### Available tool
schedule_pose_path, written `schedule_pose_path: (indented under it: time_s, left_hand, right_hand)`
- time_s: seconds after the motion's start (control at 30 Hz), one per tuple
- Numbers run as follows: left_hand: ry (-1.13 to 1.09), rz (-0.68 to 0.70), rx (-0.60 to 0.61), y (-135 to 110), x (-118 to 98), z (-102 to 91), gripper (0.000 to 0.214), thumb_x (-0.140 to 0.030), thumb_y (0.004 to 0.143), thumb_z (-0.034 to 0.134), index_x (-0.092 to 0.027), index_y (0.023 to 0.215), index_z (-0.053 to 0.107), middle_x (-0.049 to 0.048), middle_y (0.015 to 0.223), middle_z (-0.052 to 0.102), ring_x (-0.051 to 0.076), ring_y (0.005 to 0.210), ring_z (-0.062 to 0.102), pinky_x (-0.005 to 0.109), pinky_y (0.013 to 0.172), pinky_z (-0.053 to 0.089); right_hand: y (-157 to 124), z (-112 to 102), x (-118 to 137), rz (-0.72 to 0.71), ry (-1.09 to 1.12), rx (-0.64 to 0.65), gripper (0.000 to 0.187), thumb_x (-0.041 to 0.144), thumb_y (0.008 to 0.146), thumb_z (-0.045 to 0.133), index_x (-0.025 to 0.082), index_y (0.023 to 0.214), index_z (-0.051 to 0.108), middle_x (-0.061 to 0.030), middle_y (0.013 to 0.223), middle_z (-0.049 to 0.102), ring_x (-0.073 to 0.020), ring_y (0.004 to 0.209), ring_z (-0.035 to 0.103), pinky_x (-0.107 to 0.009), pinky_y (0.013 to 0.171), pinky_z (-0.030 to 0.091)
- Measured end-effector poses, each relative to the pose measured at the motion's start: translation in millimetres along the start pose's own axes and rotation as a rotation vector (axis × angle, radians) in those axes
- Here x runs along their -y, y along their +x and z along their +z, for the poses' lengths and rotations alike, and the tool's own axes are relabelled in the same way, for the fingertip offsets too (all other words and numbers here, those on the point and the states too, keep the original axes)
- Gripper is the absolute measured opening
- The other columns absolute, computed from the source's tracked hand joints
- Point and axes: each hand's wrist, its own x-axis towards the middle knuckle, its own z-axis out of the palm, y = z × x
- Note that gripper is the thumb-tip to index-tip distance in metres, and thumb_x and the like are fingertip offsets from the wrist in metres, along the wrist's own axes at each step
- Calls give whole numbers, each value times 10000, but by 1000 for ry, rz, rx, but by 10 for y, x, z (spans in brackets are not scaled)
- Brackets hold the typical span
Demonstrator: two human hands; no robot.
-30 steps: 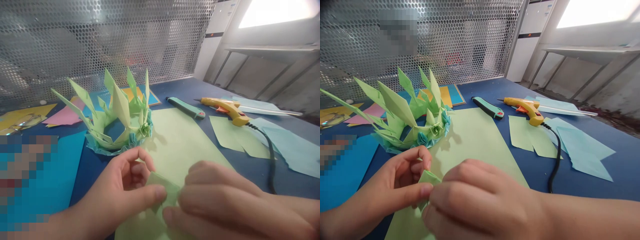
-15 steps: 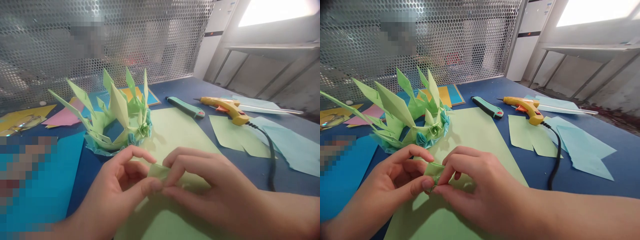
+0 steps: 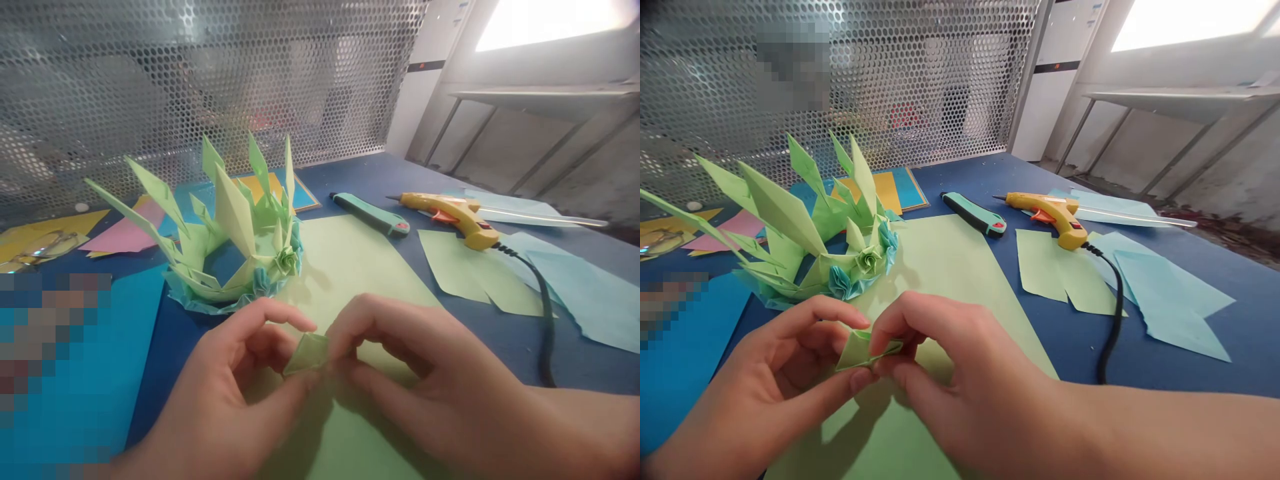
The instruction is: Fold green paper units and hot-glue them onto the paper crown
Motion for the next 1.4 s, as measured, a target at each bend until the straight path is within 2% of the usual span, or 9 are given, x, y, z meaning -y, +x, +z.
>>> schedule_pose_path:
  time_s: [0.17, 0.3, 0.57, 0.73, 0.87, 0.97, 1.13, 1.27, 1.4]
  left_hand:
    - [102, 55, -75, 18, -11, 17, 423, -119, 598, 855, -278, 961, 706, -109, 605, 614, 99, 613, 607, 144, 604, 488]
    - [103, 101, -16, 20, -20, 28, 415, -101, 670, 802, -291, 1013, 668, -94, 735, 729, 117, 736, 702, 166, 715, 544]
    - [-95, -70, 6, 51, -58, -7, 472, -72, 594, 909, -289, 953, 693, -104, 719, 746, 106, 707, 716, 137, 663, 542]
    - [64, 2, -67, 11, -21, 0, 431, -244, 669, 880, -279, 1033, 651, -66, 783, 724, 127, 741, 685, 164, 673, 542]
    - [17, 3, -49, 0, -30, 28, 551, -221, 668, 867, -281, 1124, 564, -85, 734, 691, 125, 710, 661, 173, 654, 533]
    - [-94, -13, -41, 21, -38, 25, 488, -199, 645, 909, -276, 935, 524, -113, 653, 674, 101, 651, 632, 156, 628, 500]
    - [-19, -21, 10, 45, -22, -23, 426, -300, 622, 956, -199, 636, 542, -72, 620, 599, 93, 620, 500, 152, 575, 417]
    - [152, -2, 77, 26, -24, -36, 304, -447, 749, 847, -226, 724, 640, -43, 660, 611, 141, 669, 544, 206, 613, 428]
    - [295, 28, 121, 22, -27, -55, 301, -513, 825, 731, -234, 749, 647, -19, 698, 615, 176, 702, 550, 244, 635, 446]
  right_hand:
    - [9, 13, 1, -58, 5, 39, 298, -68, 776, 587, 166, 839, 761, -18, 855, 714, -92, 735, 704, -153, 700, 573]
    - [17, -7, -24, -103, -88, -24, 211, -17, 803, 687, 174, 797, 776, -24, 898, 667, -79, 779, 694, -127, 744, 559]
    - [-23, -85, -46, -305, -306, -57, 82, 173, 897, 757, 199, 955, 808, -64, 1013, 657, -115, 850, 678, -171, 790, 588]
    - [19, -79, -32, -127, -141, -8, 40, 205, 899, 759, 192, 900, 797, -26, 807, 760, -119, 698, 723, -177, 660, 585]
    - [43, -46, -47, 72, 28, -7, 37, 220, 819, 814, 189, 804, 800, -8, 713, 780, -122, 627, 732, -172, 615, 581]
    - [27, -14, -77, 186, 182, -33, 36, 230, 782, 830, 198, 785, 813, -1, 692, 780, -132, 611, 738, -178, 601, 606]
    - [10, -26, -69, 188, 273, -25, 101, 152, 724, 866, 210, 798, 830, 5, 692, 792, -132, 611, 747, -160, 600, 610]
    - [33, -62, -14, 170, 192, 9, 50, 141, 759, 824, 191, 750, 829, -26, 708, 803, -144, 630, 752, -170, 609, 604]
    - [48, -37, -28, 325, 344, 6, 61, 209, 795, 782, 186, 766, 829, -33, 710, 805, -137, 618, 743, -162, 589, 589]
